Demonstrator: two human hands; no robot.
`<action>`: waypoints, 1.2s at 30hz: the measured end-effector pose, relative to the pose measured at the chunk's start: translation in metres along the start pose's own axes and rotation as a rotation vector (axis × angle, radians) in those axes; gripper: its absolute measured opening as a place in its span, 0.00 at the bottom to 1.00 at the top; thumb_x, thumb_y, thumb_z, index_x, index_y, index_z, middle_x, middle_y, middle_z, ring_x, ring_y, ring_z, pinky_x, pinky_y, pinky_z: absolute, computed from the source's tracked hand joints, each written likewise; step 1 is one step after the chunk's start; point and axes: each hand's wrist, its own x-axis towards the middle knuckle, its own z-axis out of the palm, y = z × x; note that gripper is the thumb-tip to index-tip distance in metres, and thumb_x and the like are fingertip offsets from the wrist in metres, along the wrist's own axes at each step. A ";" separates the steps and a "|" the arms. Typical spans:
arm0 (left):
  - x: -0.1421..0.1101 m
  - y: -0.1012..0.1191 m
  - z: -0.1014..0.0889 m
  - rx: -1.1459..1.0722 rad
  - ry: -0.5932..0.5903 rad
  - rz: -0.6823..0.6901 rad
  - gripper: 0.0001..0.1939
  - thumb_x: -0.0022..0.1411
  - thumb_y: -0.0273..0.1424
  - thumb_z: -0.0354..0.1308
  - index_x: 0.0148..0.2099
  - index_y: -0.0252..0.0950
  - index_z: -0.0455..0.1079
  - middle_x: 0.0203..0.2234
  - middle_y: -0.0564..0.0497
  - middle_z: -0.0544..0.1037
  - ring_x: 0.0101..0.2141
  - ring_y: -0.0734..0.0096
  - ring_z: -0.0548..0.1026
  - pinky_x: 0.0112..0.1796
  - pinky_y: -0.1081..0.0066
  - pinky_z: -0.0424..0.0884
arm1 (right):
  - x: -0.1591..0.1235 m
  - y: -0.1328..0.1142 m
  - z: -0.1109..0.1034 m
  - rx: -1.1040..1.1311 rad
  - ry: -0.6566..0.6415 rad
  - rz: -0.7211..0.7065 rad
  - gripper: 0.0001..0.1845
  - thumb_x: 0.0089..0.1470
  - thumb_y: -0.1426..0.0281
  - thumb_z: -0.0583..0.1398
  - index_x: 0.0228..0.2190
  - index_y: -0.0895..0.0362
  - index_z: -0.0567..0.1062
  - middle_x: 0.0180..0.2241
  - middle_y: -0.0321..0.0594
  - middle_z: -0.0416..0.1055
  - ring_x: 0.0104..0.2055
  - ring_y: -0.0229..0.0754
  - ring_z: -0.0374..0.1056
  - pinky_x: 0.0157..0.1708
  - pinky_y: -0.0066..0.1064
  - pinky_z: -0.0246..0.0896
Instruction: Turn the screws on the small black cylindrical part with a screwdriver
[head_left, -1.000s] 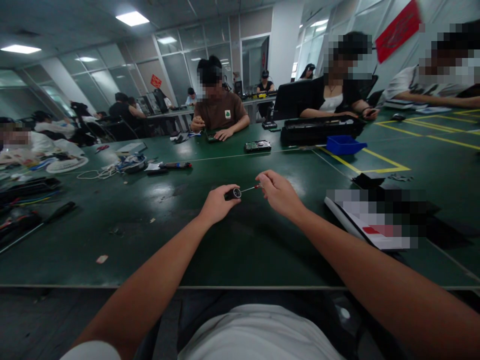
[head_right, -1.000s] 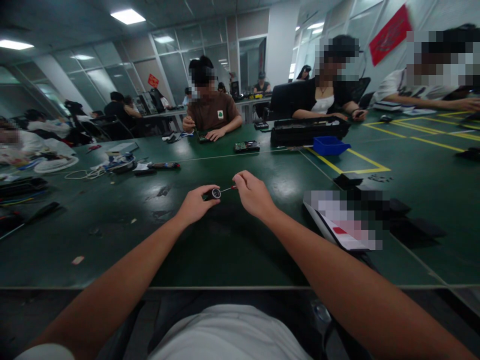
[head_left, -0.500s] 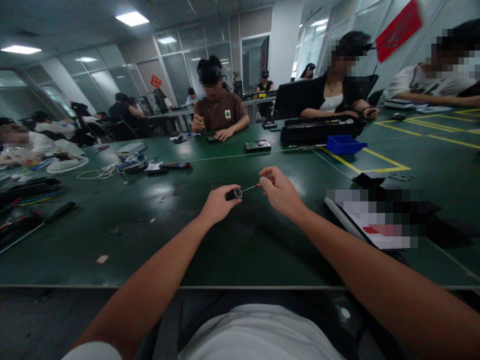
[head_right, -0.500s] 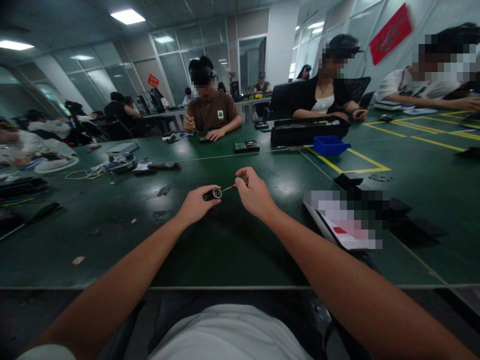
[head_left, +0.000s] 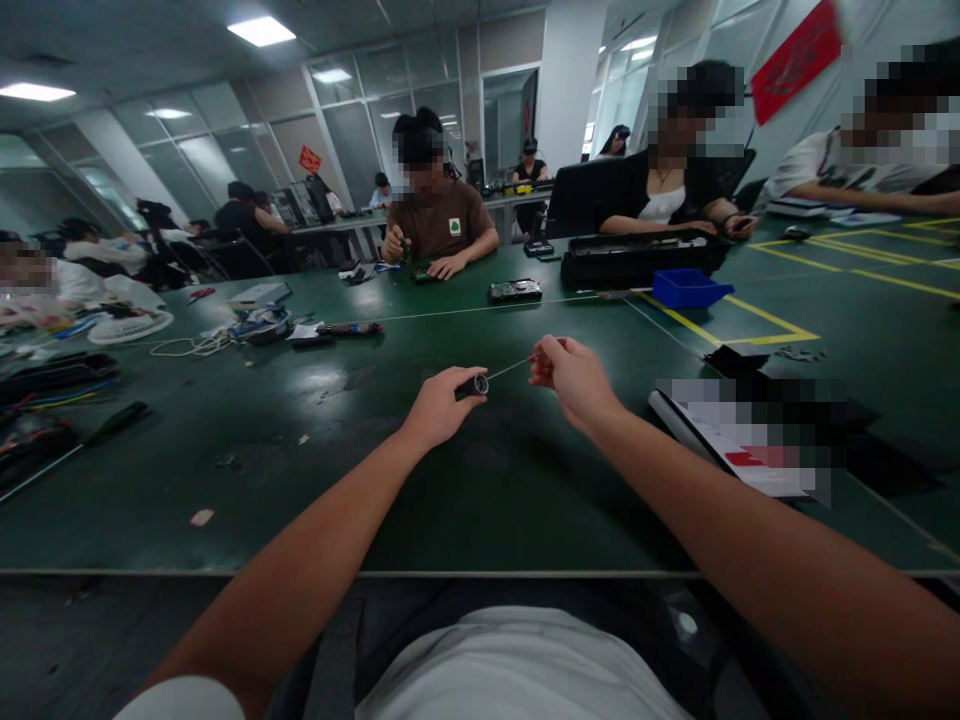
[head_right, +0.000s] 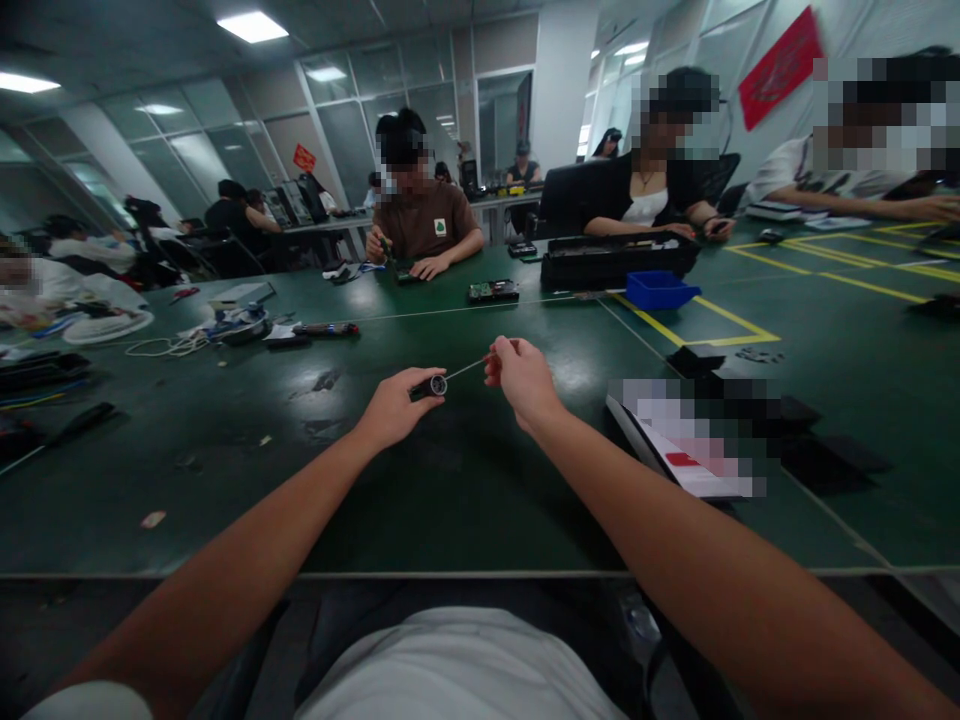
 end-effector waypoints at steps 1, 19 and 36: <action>0.000 0.000 0.000 0.001 0.000 -0.001 0.22 0.59 0.26 0.65 0.57 0.38 0.74 0.49 0.46 0.78 0.49 0.63 0.75 0.53 0.63 0.68 | -0.001 0.000 0.001 -0.041 -0.005 -0.057 0.10 0.62 0.67 0.55 0.29 0.54 0.70 0.26 0.37 0.69 0.26 0.37 0.65 0.27 0.31 0.64; 0.000 -0.006 0.002 -0.011 0.042 -0.052 0.23 0.58 0.30 0.66 0.56 0.40 0.74 0.50 0.47 0.79 0.50 0.61 0.75 0.53 0.61 0.68 | -0.008 -0.001 -0.003 -0.424 -0.094 -0.366 0.17 0.57 0.55 0.60 0.28 0.56 0.74 0.22 0.38 0.74 0.24 0.39 0.69 0.28 0.33 0.62; -0.001 -0.005 0.000 0.003 0.001 -0.027 0.22 0.59 0.29 0.65 0.57 0.39 0.73 0.48 0.46 0.79 0.48 0.61 0.75 0.52 0.61 0.69 | -0.016 -0.005 -0.002 -0.524 -0.180 -0.464 0.06 0.58 0.65 0.58 0.32 0.53 0.72 0.28 0.37 0.75 0.30 0.41 0.70 0.32 0.34 0.60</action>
